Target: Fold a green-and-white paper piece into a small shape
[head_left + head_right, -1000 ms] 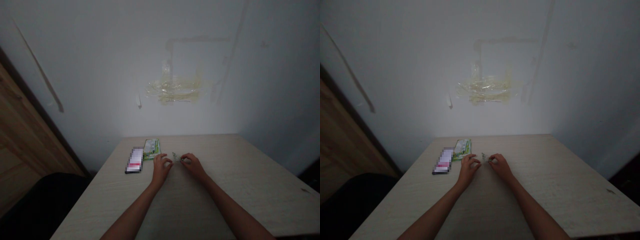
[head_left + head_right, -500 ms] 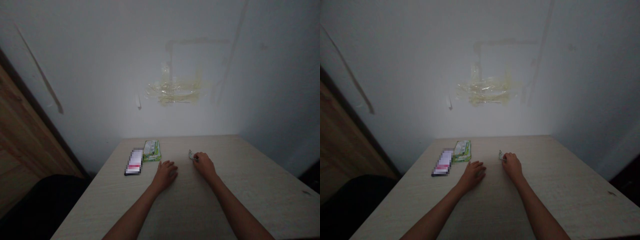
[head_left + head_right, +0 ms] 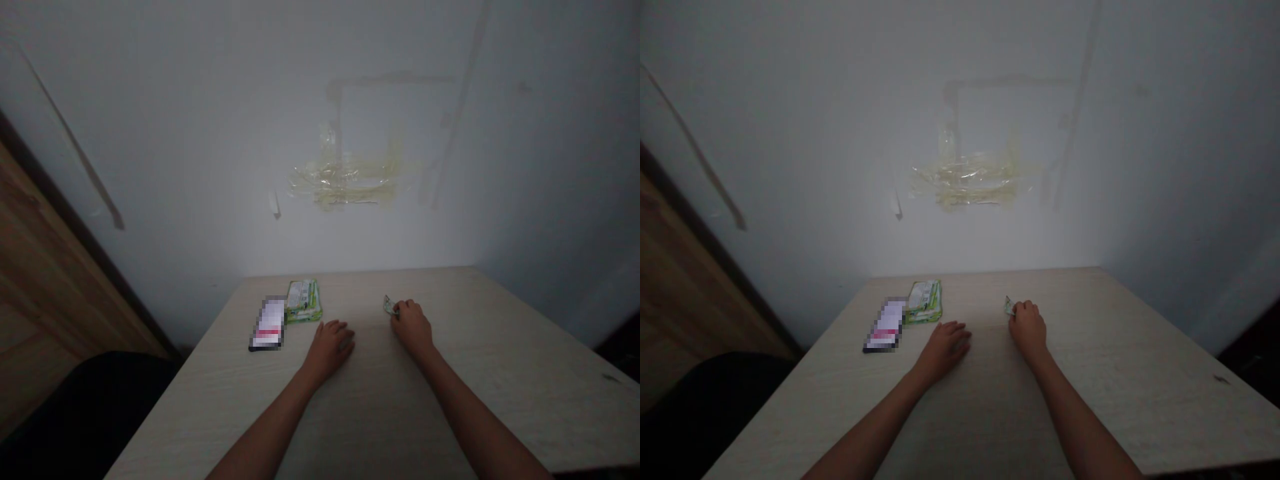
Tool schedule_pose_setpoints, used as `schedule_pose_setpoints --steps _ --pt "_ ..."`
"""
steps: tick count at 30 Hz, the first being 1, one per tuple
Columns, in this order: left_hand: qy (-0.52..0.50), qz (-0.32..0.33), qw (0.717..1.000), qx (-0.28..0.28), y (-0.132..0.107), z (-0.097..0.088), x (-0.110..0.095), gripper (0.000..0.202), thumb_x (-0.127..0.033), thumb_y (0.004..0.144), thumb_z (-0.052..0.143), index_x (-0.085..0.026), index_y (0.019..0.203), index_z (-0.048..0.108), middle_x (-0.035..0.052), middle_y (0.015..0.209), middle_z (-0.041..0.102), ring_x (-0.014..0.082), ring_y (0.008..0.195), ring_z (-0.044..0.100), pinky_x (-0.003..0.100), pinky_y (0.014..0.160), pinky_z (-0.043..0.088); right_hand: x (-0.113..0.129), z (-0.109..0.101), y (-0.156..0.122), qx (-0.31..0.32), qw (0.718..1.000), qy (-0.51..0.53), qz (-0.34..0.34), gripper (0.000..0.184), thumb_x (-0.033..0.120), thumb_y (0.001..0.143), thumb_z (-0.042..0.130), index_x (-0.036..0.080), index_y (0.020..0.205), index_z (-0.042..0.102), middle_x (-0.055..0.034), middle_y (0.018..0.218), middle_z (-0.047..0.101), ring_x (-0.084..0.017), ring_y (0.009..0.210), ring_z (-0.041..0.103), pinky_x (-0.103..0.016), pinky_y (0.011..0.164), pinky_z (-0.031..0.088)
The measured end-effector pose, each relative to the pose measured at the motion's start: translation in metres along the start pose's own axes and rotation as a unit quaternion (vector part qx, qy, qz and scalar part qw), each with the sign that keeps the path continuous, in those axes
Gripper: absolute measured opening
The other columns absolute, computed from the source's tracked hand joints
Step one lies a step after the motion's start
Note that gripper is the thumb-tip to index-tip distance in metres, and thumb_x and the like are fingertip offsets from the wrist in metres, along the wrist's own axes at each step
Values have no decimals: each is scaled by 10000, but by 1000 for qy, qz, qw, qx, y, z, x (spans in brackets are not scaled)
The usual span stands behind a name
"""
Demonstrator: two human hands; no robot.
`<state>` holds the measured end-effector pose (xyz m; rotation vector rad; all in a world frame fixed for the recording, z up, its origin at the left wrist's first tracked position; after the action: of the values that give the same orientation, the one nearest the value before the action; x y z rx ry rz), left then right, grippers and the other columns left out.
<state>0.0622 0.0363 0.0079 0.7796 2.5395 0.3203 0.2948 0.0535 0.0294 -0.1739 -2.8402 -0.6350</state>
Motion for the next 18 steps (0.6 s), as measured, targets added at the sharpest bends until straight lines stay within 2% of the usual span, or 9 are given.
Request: schedule_pose_setpoints --steps 4,8,11,14,18 --pt "30 15 999 -36 2 -5 1 247 -275 860 571 -261 1080 683 83 1211 636 245 1201 525 474 1070 379 1 0 -1 -7 1000 4 -1 154 220 844 545 180 969 624 -127 997 583 -245 959 537 -301 722 398" --pt "90 -23 993 -73 5 -16 8 253 -259 863 566 -248 1094 670 92 1291 590 278 1267 469 534 1099 319 1 0 -1 -1 1000 -8 -1 138 238 860 538 181 950 627 -119 975 587 -239 937 543 -299 712 396" --pt "146 -70 982 -100 7 -22 19 320 -317 873 559 -284 1184 627 88 1420 493 330 1353 366 610 1122 207 1 0 0 3 1000 -14 -4 134 237 875 524 184 933 633 -116 951 594 -235 916 548 -299 699 393" --pt "177 -123 970 -111 7 -22 33 490 -443 858 562 -269 1316 540 138 1497 391 389 1397 277 655 1113 137 0 -1 0 -3 1000 -14 -1 138 238 881 519 182 933 634 -122 949 596 -241 911 549 -305 691 391" --pt "185 -163 965 -88 6 -16 45 599 -561 867 486 -225 1362 507 194 1463 425 399 1383 309 642 1118 115 -3 -2 1 -9 1000 -22 9 147 246 881 523 179 947 636 -131 964 596 -250 930 547 -312 703 393"
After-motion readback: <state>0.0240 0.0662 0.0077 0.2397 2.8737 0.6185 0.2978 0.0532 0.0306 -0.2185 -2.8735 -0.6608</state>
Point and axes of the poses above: each hand's wrist, its own y-axis towards the middle knuckle, its own z-axis out of the palm, x = y × z, the point moved 6 cm from there along y, towards the middle knuckle
